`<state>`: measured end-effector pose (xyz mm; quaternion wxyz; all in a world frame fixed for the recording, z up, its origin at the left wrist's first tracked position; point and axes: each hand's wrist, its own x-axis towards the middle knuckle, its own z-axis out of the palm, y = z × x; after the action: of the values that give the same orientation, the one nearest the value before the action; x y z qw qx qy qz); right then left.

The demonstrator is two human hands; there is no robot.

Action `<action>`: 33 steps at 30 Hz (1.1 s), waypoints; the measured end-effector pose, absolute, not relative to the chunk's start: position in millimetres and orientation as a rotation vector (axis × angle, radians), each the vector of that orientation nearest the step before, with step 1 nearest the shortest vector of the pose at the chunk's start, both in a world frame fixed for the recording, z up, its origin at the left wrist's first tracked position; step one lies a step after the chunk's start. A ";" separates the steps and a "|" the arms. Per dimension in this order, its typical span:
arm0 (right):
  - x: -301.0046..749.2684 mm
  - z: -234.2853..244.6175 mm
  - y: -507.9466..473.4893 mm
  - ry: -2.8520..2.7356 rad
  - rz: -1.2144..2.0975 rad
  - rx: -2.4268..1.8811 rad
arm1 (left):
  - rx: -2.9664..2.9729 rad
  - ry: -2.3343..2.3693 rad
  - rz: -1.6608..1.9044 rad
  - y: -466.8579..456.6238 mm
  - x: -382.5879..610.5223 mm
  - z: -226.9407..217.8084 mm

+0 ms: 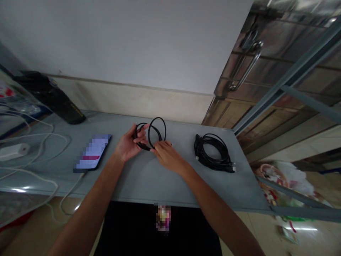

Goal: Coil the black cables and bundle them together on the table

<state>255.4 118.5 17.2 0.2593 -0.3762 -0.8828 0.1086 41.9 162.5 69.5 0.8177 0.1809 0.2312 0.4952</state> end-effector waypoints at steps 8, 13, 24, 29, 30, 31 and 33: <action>255.7 16.6 113.6 -2.426 0.231 -1.152 | 0.639 0.845 0.893 168.5 46.0 56.2; 259.4 16.2 116.1 -2.418 0.145 -1.154 | 0.728 1.021 1.069 173.9 49.0 45.1; 267.9 21.2 118.7 -2.429 0.140 -1.076 | 0.993 1.119 1.329 178.0 48.2 27.6; 267.1 19.4 120.6 -2.427 0.133 -1.000 | 1.352 1.275 1.239 181.5 43.9 14.7; 266.8 18.0 121.1 -2.429 0.119 -1.003 | 1.411 1.283 1.226 182.0 42.9 14.0; 266.5 16.5 121.7 -2.431 0.102 -1.011 | 1.465 1.283 1.219 182.1 42.1 14.2; 266.3 13.8 122.9 -2.436 0.066 -1.041 | 1.538 1.272 1.204 181.4 41.9 16.6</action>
<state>266.3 122.9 13.8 0.2433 -0.3810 -0.8916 0.0243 41.9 181.4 16.6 0.3943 0.6064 0.5014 0.4748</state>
